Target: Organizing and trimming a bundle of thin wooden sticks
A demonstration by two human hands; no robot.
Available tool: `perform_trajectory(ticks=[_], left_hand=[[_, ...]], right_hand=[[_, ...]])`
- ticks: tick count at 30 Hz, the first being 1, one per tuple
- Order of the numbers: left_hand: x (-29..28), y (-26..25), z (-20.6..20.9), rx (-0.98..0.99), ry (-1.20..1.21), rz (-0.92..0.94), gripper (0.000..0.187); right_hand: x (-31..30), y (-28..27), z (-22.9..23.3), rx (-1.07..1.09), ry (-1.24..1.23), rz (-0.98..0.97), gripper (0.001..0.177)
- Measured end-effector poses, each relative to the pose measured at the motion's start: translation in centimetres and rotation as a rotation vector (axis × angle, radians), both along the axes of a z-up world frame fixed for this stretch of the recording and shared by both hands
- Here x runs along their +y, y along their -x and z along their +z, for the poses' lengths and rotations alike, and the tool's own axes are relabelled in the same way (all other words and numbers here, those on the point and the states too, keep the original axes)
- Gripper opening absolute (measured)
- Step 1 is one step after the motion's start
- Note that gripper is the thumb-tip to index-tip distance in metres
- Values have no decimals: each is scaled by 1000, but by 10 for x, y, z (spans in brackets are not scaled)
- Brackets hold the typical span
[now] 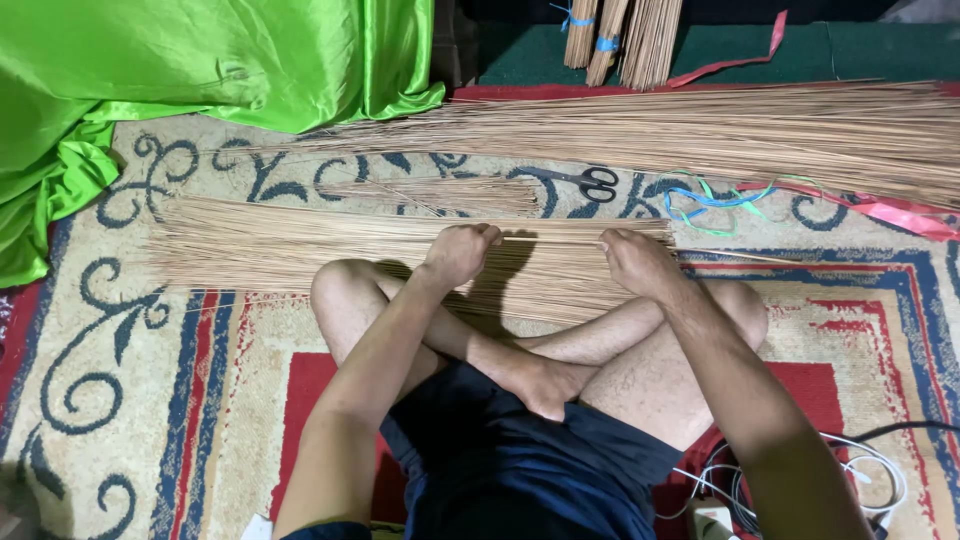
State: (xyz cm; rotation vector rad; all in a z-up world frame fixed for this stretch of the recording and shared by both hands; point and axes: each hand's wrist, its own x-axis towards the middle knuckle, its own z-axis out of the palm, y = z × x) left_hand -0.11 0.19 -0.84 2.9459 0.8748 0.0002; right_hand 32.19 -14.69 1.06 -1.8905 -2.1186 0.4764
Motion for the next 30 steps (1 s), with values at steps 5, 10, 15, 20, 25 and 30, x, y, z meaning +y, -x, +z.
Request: perform_trajectory(ticks=[5, 10, 15, 20, 25, 30], left_hand=[[-17, -29, 0, -27, -8, 0, 18], [-36, -50, 35, -34, -21, -45, 18], [-21, -20, 35, 10, 138, 14, 18], [-2, 6, 3, -52, 44, 16, 16], [-20, -14, 12, -58, 47, 30, 18], [-41, -54, 22, -39, 30, -19, 19]], right_hand=[[14, 40, 0, 76, 24, 45, 23], [24, 82, 10, 45, -44, 86, 17], [10, 46, -11, 2, -12, 23, 16], [-6, 7, -4, -72, -18, 5, 14], [7, 35, -1, 3, -20, 18, 16], [21, 83, -9, -6, -99, 63, 14]])
